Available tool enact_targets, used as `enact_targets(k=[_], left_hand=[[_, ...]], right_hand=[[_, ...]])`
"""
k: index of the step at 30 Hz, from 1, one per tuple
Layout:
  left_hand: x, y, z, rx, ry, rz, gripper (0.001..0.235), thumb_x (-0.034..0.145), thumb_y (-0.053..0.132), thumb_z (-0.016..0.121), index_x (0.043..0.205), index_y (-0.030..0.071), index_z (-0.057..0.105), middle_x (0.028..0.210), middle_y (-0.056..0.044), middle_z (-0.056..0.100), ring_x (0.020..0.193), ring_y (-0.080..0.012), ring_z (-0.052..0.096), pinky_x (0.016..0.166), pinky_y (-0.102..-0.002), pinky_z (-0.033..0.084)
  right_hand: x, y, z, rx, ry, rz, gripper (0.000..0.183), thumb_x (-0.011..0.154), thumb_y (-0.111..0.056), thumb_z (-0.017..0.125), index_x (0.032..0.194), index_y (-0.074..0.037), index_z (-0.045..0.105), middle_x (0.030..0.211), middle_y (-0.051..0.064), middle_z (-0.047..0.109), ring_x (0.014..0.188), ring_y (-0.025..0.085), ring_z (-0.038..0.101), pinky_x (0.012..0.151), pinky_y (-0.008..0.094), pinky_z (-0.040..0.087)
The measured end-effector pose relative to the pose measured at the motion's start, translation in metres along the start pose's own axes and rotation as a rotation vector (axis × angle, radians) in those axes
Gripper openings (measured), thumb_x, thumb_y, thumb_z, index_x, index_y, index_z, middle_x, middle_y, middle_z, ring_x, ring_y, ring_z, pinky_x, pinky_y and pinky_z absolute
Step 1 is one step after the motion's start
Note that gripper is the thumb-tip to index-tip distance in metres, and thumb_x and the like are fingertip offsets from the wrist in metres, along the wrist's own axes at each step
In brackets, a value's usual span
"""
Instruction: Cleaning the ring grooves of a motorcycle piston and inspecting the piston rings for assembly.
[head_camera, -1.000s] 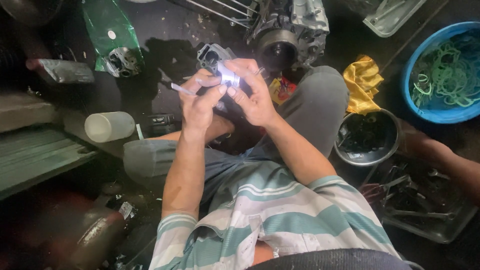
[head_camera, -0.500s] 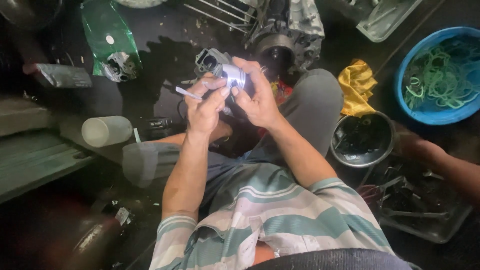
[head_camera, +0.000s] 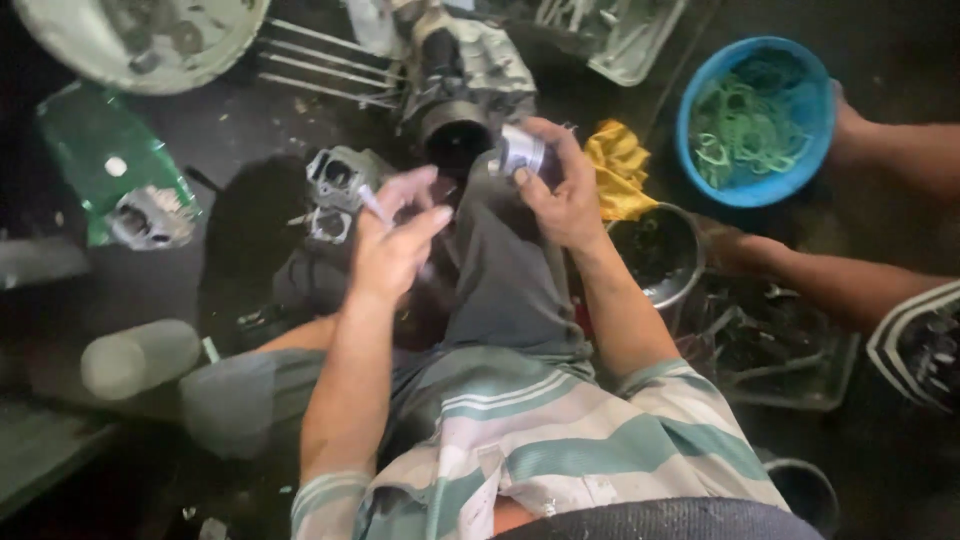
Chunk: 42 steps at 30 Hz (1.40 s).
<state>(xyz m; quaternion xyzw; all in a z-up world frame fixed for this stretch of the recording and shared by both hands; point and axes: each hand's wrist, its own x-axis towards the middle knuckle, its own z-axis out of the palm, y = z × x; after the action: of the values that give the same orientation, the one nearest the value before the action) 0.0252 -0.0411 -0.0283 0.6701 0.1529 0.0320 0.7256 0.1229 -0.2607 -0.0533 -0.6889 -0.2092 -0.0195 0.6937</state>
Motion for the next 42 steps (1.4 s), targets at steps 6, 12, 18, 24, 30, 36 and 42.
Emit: enact_targets(k=[6,12,18,24,30,36,42], left_hand=[[-0.050,-0.094,0.011,-0.580,0.138,-0.461,0.031,0.104,0.031,0.059,0.120,0.005,0.065,0.084,-0.004,0.050,0.046,-0.0048,0.038,0.035,-0.017,0.025],[-0.099,-0.087,0.053,-0.379,0.129,-0.258,0.048,0.109,0.046,0.035,0.116,0.003,0.056,0.060,-0.009,0.049,0.049,-0.0164,0.044,0.057,-0.032,0.056],[-0.135,-0.105,0.045,-0.029,-0.444,-0.296,0.028,0.107,0.024,0.049,0.130,0.008,0.056,0.109,-0.009,0.070,0.093,-0.0182,0.068,0.089,-0.032,0.053],[-0.106,0.006,0.036,0.115,-0.524,-0.212,0.049,0.104,0.019,0.051,0.148,0.000,0.042,0.092,-0.001,0.056,0.076,-0.0129,0.059,0.079,-0.027,0.052],[-0.116,0.029,0.006,0.024,-0.425,0.143,0.064,0.108,0.003,0.041,0.166,0.009,0.012,0.095,-0.010,0.053,0.073,-0.0185,0.056,0.076,-0.031,0.053],[-0.137,0.038,0.002,0.394,-0.232,-0.201,0.037,0.100,0.017,0.058,0.135,0.006,0.056,0.077,0.001,0.055,0.064,-0.0103,0.054,0.068,-0.026,0.050],[-0.128,0.013,-0.003,0.578,-0.247,-0.099,0.057,0.100,0.026,0.059,0.149,0.000,0.048,0.116,-0.035,0.069,0.110,-0.0545,0.066,0.091,-0.059,0.053]], right_hand=[[-0.015,0.011,-0.027,-0.209,0.094,-0.005,0.049,0.085,-0.011,0.077,0.130,0.004,0.064,0.103,0.018,0.068,0.084,0.024,0.063,0.067,0.035,0.048],[-0.016,-0.007,-0.030,-0.403,-0.041,0.011,0.048,0.102,-0.039,0.058,0.131,-0.002,0.055,0.116,0.017,0.063,0.100,0.026,0.063,0.085,0.037,0.050],[-0.017,-0.005,-0.032,-0.399,-0.050,0.110,0.053,0.099,-0.043,0.056,0.131,-0.001,0.055,0.113,0.016,0.064,0.095,0.024,0.062,0.081,0.035,0.050],[-0.009,-0.006,-0.032,-0.316,-0.111,0.103,0.061,0.102,-0.055,0.046,0.133,-0.004,0.053,0.110,0.014,0.062,0.088,0.020,0.058,0.077,0.032,0.049],[-0.011,-0.004,-0.025,-0.351,-0.113,0.144,0.056,0.099,-0.053,0.049,0.129,-0.006,0.056,0.110,0.013,0.063,0.089,0.021,0.060,0.075,0.030,0.050],[-0.023,0.006,-0.006,-0.392,0.003,0.053,0.053,0.101,-0.047,0.052,0.129,-0.002,0.055,0.108,0.015,0.063,0.087,0.023,0.059,0.072,0.034,0.049],[-0.024,0.027,0.009,-0.281,0.163,-0.019,0.053,0.084,-0.023,0.072,0.131,0.001,0.060,0.107,0.020,0.067,0.094,0.035,0.070,0.076,0.044,0.056]])
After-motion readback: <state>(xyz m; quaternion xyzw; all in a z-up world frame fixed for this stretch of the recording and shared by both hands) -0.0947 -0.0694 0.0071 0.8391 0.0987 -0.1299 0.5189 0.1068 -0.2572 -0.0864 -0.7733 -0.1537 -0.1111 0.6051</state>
